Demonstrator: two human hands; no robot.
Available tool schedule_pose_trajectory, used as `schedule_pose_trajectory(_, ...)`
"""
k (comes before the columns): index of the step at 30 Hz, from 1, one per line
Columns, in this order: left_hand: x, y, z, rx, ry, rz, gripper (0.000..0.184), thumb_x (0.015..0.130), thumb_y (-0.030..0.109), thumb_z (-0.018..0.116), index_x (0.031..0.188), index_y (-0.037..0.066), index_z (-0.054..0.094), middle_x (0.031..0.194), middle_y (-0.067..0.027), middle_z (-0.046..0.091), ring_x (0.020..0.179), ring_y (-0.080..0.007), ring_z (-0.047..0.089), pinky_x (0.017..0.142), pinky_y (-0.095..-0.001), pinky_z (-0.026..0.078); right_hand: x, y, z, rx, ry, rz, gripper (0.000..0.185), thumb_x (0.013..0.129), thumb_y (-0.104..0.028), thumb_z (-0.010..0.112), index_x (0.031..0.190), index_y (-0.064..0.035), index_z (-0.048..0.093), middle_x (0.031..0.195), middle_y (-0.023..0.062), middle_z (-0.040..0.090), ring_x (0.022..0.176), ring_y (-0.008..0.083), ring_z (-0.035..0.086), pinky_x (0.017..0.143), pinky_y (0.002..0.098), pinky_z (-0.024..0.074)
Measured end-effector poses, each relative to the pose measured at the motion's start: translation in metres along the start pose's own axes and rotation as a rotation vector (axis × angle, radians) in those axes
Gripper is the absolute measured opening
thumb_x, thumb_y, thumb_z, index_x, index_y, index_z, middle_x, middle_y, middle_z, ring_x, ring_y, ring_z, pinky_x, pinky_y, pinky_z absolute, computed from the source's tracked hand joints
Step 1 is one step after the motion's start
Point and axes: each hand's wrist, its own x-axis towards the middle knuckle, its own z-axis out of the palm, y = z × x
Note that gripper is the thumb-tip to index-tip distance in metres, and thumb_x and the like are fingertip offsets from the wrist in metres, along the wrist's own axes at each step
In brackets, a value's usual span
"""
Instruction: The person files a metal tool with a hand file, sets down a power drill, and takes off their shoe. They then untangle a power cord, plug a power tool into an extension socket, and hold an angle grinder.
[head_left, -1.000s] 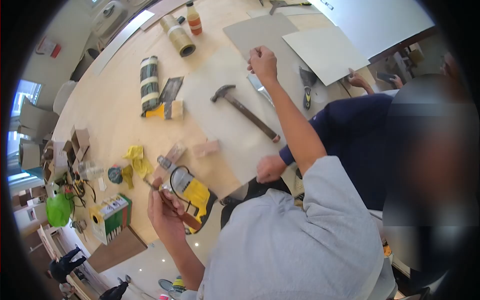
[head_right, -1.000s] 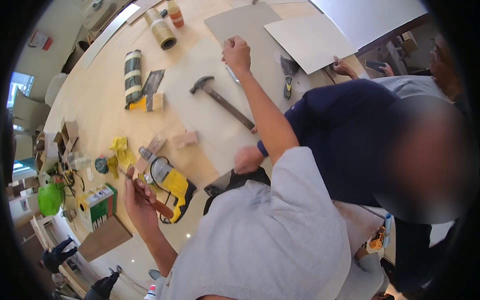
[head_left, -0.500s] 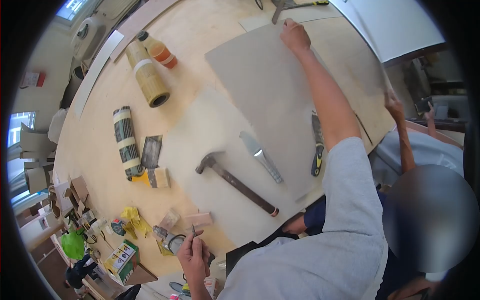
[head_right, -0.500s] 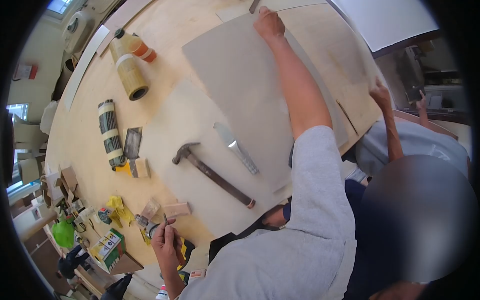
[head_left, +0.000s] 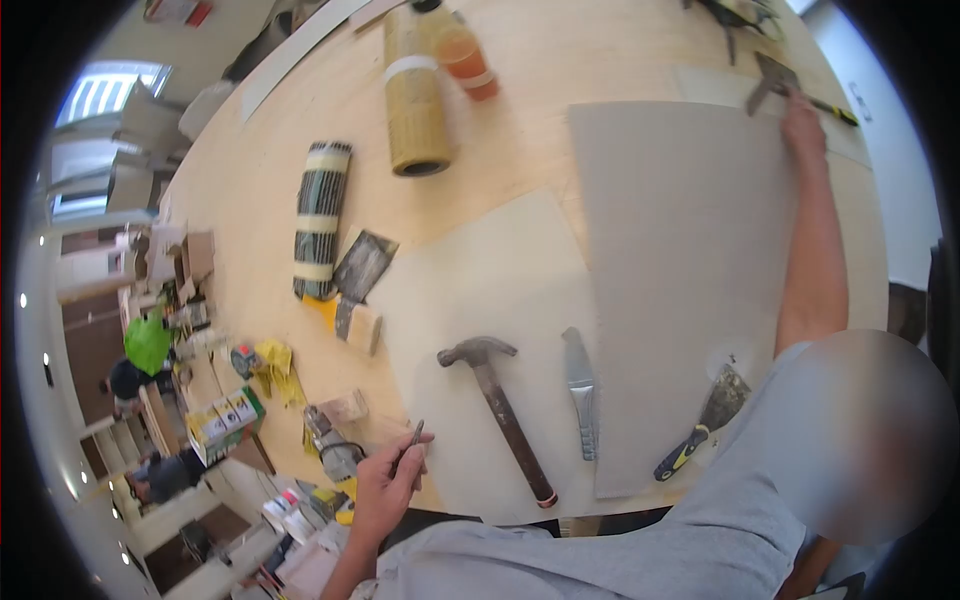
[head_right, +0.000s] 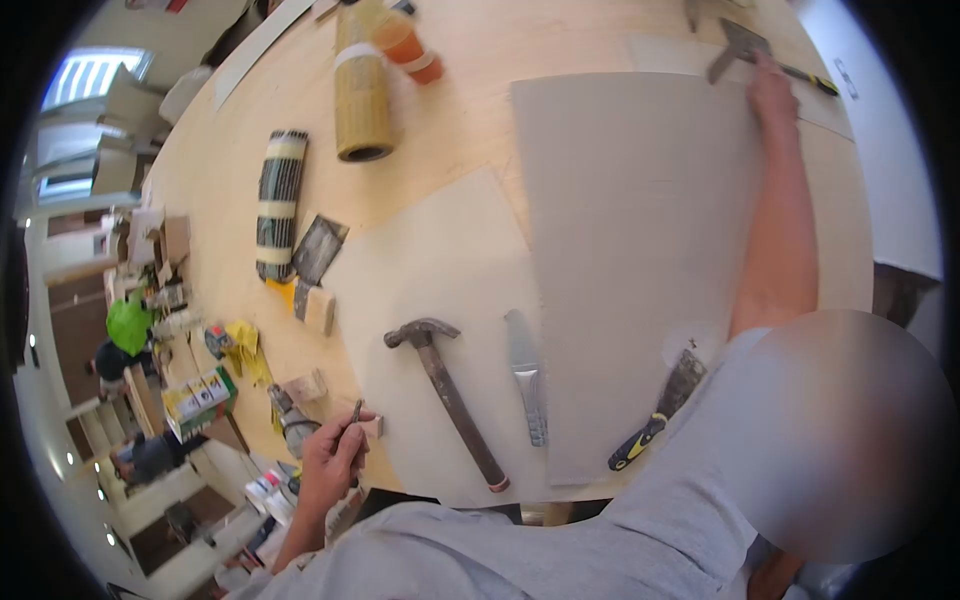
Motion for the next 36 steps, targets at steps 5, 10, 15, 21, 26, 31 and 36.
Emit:
schedule_pose_trajectory(5, 0.006, 0.002, -0.006, -0.006, 0.019, -0.004, 0.027, 0.107, 0.018, 0.059, 0.125, 0.002, 0.071, 0.075, -0.0006, 0.062, 0.064, -0.0063, 0.055, 0.06, -0.0233, 0.046, 0.05, 0.081, 0.05, 0.172, 0.017, -0.448, 0.046, 0.096, 0.0, 0.047, 0.14, 0.0003, 0.057, 0.144, 0.0229, 0.056, 0.132, 0.0419, 0.055, 0.111, 0.0449, 0.0456)
schedule_pose_trajectory(10, 0.012, -0.006, -0.017, -0.091, 0.002, 0.059, 0.029, 0.108, 0.022, 0.059, 0.128, 0.003, 0.07, 0.079, 0.0007, 0.062, 0.064, -0.0049, 0.054, 0.059, -0.0219, 0.044, 0.053, 0.128, 0.069, -0.136, 0.11, -0.76, 0.056, 0.102, -0.002, 0.042, 0.158, -0.007, 0.041, 0.158, 0.0189, 0.047, 0.142, 0.0395, 0.046, 0.117, 0.0462, 0.0409)
schedule_pose_trajectory(15, 0.002, -0.015, -0.026, -0.154, 0.02, 0.141, 0.029, 0.109, 0.022, 0.058, 0.129, 0.006, 0.07, 0.079, 0.0006, 0.062, 0.064, -0.005, 0.055, 0.06, -0.0222, 0.046, 0.008, 0.125, 0.011, -0.024, 0.271, -0.684, 0.054, 0.093, -0.022, 0.053, 0.145, -0.0058, 0.056, 0.133, 0.0094, 0.066, 0.116, 0.0279, 0.065, 0.104, 0.0493, 0.0494)
schedule_pose_trajectory(21, -0.038, -0.017, -0.074, -0.326, -0.063, 0.091, 0.031, 0.11, 0.024, 0.057, 0.135, 0.009, 0.069, 0.074, 0.0019, 0.059, 0.062, -0.0042, 0.054, 0.055, -0.0221, 0.045, 0.002, 0.065, -0.171, -0.53, 1.037, -0.263, 0.03, 0.107, -0.038, 0.049, 0.111, -0.0122, 0.063, 0.097, 0.0073, 0.066, 0.088, 0.027, 0.066, 0.079, 0.0428, 0.0527)
schedule_pose_trajectory(26, -0.106, -0.022, -0.134, -0.393, 0.108, 0.185, 0.031, 0.111, 0.026, 0.055, 0.132, 0.009, 0.069, 0.067, 0.0037, 0.055, 0.055, -0.0025, 0.051, 0.05, -0.0221, 0.042, -0.109, -0.105, -0.414, 0.711, 1.334, -0.117, 0.029, 0.111, -0.034, 0.052, 0.112, -0.0046, 0.049, 0.1, 0.0183, 0.064, 0.076, 0.0342, 0.067, 0.065, 0.0451, 0.0572)
schedule_pose_trajectory(31, -0.147, -0.106, -0.229, -0.554, 0.279, 0.222, 0.037, 0.112, 0.034, 0.051, 0.119, 0.001, 0.066, 0.065, 0.0043, 0.051, 0.049, -0.002, 0.045, 0.048, -0.0208, 0.04, -0.25, -0.265, -0.484, 1.694, 0.831, -0.525, 0.032, 0.112, -0.033, 0.05, 0.113, -0.0011, 0.05, 0.094, 0.0129, 0.061, 0.068, 0.0259, 0.062, 0.054, 0.0383, 0.0532)
schedule_pose_trajectory(36, -0.136, -0.337, -0.314, -0.964, 0.116, 0.002, 0.041, 0.111, 0.04, 0.052, 0.115, 0.001, 0.066, 0.076, 0.0032, 0.054, 0.059, -0.0053, 0.05, 0.05, -0.0215, 0.041, -0.461, -0.404, -0.476, 1.522, 0.187, -0.562, 0.033, 0.112, -0.036, 0.05, 0.115, -0.0038, 0.053, 0.088, 0.0054, 0.056, 0.062, 0.0165, 0.053, 0.05, 0.0319, 0.0446)
